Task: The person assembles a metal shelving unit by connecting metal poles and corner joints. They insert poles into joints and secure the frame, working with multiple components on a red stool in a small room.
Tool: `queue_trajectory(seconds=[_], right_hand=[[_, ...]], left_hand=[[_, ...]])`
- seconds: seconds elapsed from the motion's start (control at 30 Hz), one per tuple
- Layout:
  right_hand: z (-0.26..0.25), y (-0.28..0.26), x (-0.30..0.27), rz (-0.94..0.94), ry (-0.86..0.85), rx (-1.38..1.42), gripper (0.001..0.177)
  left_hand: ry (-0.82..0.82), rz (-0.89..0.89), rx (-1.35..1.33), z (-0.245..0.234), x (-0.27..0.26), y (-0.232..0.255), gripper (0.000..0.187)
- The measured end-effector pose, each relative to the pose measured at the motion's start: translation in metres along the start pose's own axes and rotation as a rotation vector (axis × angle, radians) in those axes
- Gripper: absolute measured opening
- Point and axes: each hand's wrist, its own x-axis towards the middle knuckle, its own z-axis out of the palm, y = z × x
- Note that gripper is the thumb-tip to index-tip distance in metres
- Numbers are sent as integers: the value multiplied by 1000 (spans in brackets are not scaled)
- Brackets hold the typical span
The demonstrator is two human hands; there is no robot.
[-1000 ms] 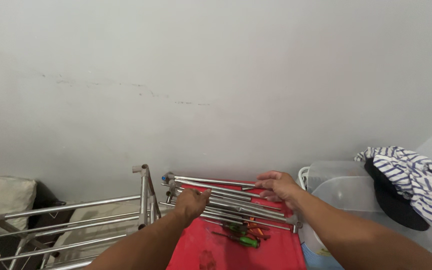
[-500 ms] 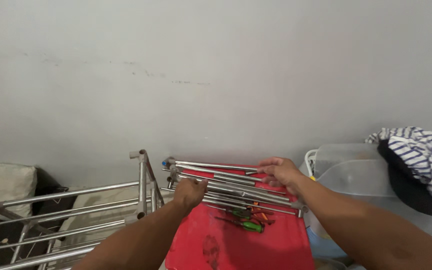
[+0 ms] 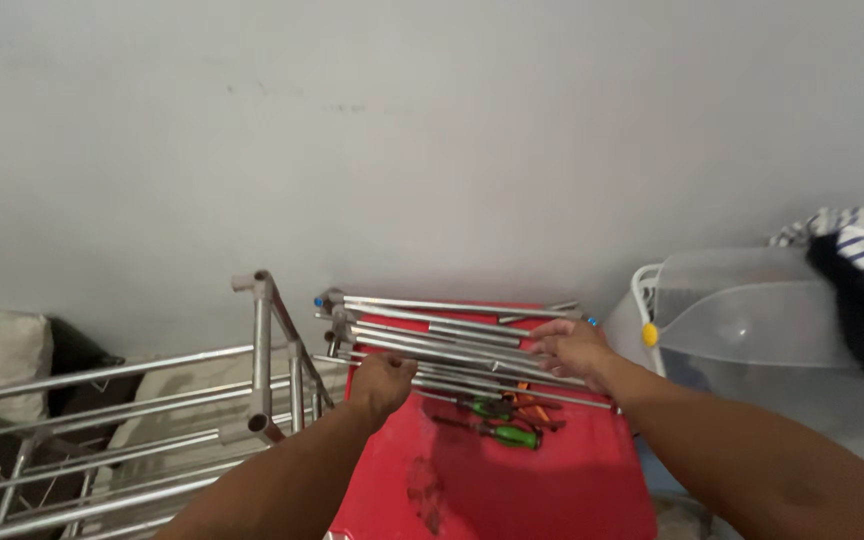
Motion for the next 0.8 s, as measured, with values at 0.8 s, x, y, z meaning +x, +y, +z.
queue_trajectory(seconds=[0.8], right_hand=[[31,113,182,-263,232,-950,34]], left_hand=[[12,4,107,61,81,-80,31]])
